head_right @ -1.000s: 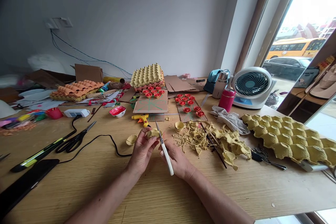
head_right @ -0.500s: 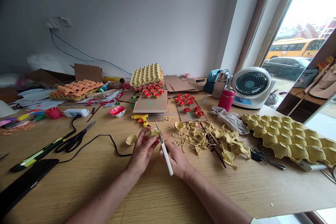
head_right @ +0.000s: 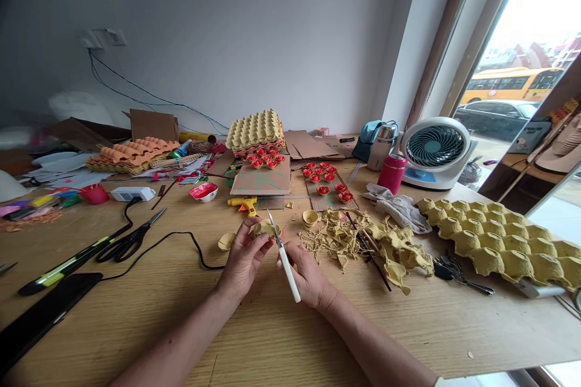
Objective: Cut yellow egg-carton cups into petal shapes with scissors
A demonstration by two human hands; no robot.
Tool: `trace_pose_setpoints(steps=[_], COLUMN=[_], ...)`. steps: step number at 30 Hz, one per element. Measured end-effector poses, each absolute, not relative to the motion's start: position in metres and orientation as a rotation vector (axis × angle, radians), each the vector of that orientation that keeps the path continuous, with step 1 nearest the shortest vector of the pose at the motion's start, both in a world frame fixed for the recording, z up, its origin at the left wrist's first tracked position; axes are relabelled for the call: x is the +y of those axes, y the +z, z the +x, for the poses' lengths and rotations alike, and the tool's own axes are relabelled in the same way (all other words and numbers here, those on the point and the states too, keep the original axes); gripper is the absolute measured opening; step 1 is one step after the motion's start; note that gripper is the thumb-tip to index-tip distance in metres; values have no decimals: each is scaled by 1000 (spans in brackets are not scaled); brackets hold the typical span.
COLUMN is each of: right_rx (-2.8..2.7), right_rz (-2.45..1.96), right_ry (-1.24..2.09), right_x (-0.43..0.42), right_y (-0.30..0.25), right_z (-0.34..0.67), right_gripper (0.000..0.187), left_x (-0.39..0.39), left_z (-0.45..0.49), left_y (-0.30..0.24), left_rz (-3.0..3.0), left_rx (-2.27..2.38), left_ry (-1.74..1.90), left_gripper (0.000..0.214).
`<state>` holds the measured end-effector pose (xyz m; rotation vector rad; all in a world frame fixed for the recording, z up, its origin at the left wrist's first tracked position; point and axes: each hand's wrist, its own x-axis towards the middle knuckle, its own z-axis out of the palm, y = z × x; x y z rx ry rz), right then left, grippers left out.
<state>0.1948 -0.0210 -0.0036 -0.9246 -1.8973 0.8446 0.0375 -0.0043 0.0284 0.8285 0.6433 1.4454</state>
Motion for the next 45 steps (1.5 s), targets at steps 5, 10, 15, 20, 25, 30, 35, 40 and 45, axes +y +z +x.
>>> trace_pose_setpoints(steps=[5,10,15,20,25,30,35,40,45], right_rx=[-1897,-1900,-1916,-1938,-1957,-1967,-1979,-1964,-1958], right_rz=[-934,-955,-979,-1009,-1015,-988,-937,-936,-941], right_ry=[846,845,832,800,784,804,828,835,832], right_x=[-20,-19,-20,-20,-19,-19,-20,-20,-20], right_y=[-5,-6,-5,-4,-4,-3,-2,-2,-1], right_z=[195,196,195,197,198,198,196,195,196], right_gripper=[45,46,46,44,43,42,40,40,41], left_x=[-3,-1,2,4,5,4,1,-1,-1], left_z=[36,33,31,30,27,27,30,31,31], left_y=[29,27,26,27,30,33,34,33,31], left_rz=[821,842,843,857,903,925,894,887,920], left_rx=[643,620,614,635,641,664,680,674,679], left_ry=[1449,1451,1472,1484,1496,1495,1492,1490,1496], left_gripper=[44,42,42,41,39,40,41,41,41])
